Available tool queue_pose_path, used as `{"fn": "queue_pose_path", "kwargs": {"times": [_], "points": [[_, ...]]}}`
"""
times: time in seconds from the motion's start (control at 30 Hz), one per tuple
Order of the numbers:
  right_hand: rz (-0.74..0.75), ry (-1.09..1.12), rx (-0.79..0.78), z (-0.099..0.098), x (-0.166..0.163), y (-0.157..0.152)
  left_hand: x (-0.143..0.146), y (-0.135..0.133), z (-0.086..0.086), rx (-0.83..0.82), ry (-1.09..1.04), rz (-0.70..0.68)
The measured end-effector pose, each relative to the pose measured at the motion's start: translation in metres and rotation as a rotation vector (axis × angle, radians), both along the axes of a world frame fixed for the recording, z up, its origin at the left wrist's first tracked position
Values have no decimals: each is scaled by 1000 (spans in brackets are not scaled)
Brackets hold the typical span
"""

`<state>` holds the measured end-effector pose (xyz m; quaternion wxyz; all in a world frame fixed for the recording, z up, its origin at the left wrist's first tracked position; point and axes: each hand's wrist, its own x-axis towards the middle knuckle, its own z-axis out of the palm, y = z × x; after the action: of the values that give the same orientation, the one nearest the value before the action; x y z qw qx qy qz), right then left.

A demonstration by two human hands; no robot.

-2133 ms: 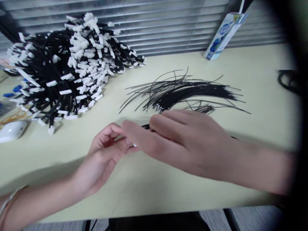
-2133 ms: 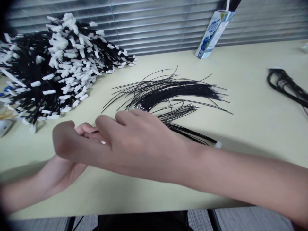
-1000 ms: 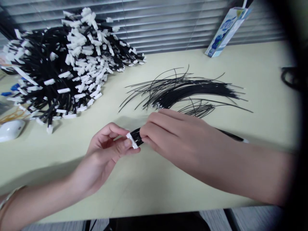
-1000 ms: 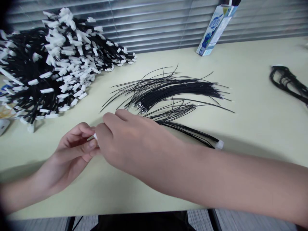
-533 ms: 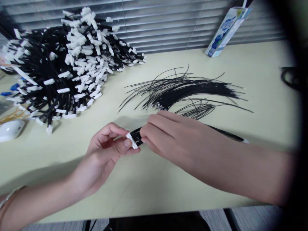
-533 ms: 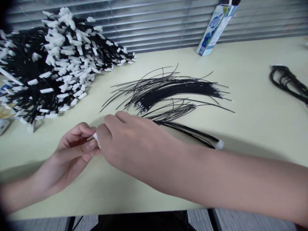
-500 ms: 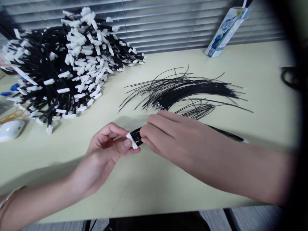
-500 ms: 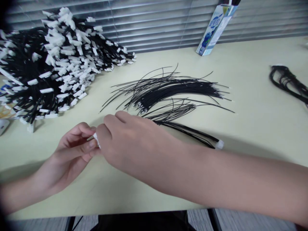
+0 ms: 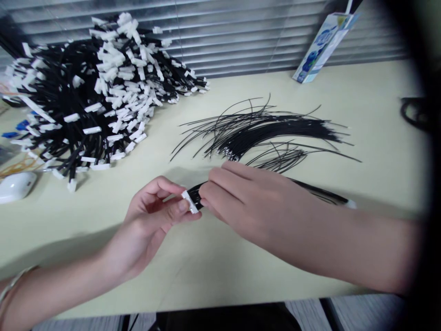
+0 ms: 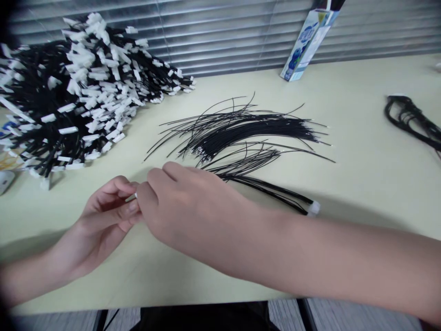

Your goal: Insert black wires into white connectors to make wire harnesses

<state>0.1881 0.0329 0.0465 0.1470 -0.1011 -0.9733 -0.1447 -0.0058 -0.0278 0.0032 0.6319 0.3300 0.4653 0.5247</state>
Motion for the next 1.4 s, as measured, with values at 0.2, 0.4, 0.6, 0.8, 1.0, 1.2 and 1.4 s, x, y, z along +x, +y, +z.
{"fn": "queue_pose_path", "kwargs": {"times": [0.2,0.4,0.6,0.8,1.0,1.2,1.4], "points": [[-15,-60,50,0,-2,-2,1,1,0,-9,-19,-1],[-29,-23,-2,-8,-5,-7,2,1,2,-22,-14,9],[-18,-20,-583,4,-3,14,3,-1,4,-39,28,-43],[-254,174,-632,-11,4,72,4,-1,4,-49,49,-40],[-163,73,-364,-51,-2,99,5,-2,5,-43,68,-43],[-156,85,-266,-56,-9,98,5,-1,6,-40,69,-40],[-33,494,-418,-26,-8,78,3,-1,3,-30,58,-32]]}}
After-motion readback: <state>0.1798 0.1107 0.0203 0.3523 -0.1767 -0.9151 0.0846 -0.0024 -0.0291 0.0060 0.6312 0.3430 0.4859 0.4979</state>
